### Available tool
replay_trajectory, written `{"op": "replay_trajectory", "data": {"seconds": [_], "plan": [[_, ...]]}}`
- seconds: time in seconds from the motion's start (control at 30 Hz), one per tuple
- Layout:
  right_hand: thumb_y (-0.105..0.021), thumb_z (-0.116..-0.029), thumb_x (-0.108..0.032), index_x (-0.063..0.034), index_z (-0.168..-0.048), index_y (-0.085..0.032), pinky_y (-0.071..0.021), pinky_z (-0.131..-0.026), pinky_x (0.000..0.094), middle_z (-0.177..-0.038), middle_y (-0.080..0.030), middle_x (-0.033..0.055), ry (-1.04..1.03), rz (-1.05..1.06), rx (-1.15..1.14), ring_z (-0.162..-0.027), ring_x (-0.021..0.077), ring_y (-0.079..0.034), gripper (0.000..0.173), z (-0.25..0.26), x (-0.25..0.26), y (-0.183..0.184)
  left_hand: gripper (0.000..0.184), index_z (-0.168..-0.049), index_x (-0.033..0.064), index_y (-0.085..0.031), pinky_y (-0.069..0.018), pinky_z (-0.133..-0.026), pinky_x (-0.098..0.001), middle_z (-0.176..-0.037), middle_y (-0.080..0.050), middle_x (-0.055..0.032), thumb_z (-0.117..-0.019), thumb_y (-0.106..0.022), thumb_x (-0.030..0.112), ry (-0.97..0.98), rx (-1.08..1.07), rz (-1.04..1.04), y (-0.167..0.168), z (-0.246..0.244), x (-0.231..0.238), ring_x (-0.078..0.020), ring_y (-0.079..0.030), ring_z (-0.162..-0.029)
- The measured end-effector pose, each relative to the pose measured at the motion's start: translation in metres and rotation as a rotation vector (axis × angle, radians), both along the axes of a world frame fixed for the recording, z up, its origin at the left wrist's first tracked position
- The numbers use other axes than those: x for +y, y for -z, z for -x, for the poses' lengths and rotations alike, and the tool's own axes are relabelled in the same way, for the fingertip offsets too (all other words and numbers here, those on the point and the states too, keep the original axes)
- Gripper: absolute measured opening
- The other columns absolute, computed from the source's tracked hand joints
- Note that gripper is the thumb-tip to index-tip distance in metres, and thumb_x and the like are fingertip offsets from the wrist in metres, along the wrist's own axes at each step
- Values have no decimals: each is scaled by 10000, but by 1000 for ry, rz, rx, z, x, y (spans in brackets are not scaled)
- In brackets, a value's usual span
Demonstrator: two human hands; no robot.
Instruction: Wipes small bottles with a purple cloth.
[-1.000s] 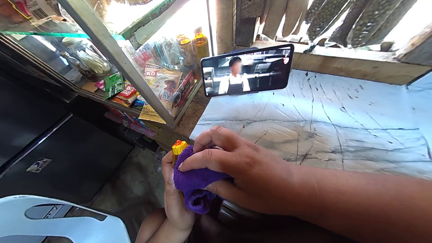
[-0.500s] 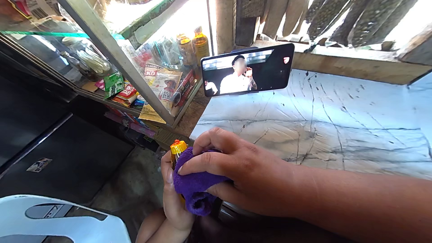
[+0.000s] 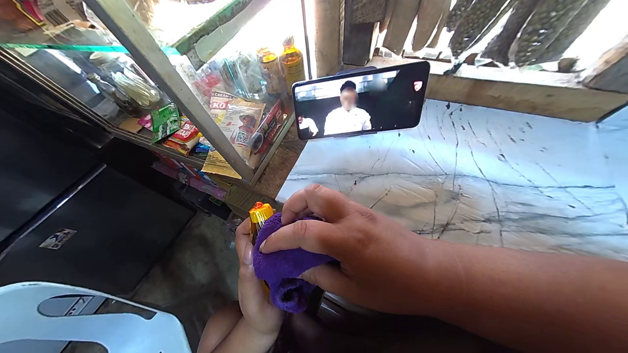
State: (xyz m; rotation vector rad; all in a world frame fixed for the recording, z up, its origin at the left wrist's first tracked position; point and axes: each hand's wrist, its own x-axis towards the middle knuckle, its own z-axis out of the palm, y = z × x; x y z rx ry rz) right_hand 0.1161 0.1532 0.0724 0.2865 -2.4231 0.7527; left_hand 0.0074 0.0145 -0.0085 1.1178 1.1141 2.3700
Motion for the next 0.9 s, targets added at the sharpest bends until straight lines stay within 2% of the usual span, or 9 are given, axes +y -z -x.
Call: {"op": "replay_trajectory", "data": {"seconds": [0.27, 0.47, 0.63, 0.9], "plan": [[-702, -910, -194, -219, -1204, -733, -549, -783, 223, -1149, -602, 30, 2, 11, -3, -1043, 110, -601, 297, 0, 0, 0, 351, -1280, 173, -587, -520, -958, -238, -1167, -678, 63, -1057, -468, 416, 5, -9, 4, 0, 0, 0, -42, -638, -1093], [-706, -907, -194, -214, -1202, -734, -549, -810, 230, -1145, -607, 25, 1, 14, 3, -1061, 111, -600, 297, 0, 0, 1, 346, -1278, 178, -592, -508, -966, -227, -1181, -670, 67, -1063, -455, 412, 14, 3, 1, 0, 0, 0, -33, -625, -1106], [-700, -909, -196, -208, -1190, -735, -547, -786, 218, -1136, -604, 23, 0, 16, 6, -1039, 99, -600, 284, 0, 0, 1, 337, -1275, 199, -603, -497, -969, -205, -1180, -666, 87, -1066, -449, 413, 48, 0, -3, -5, 0, 2, -9, -613, -1119], [-684, -920, -175, -205, -1167, -742, -549, -746, 216, -1105, -603, 20, 4, 14, 44, -1008, 96, -605, 255, -1, 0, 0, 355, -1288, 196, -584, -495, -967, -198, -1183, -662, 105, -1060, -453, 435, -43, 100, 56, 1, -1, -3, 3, -614, -1103]]}}
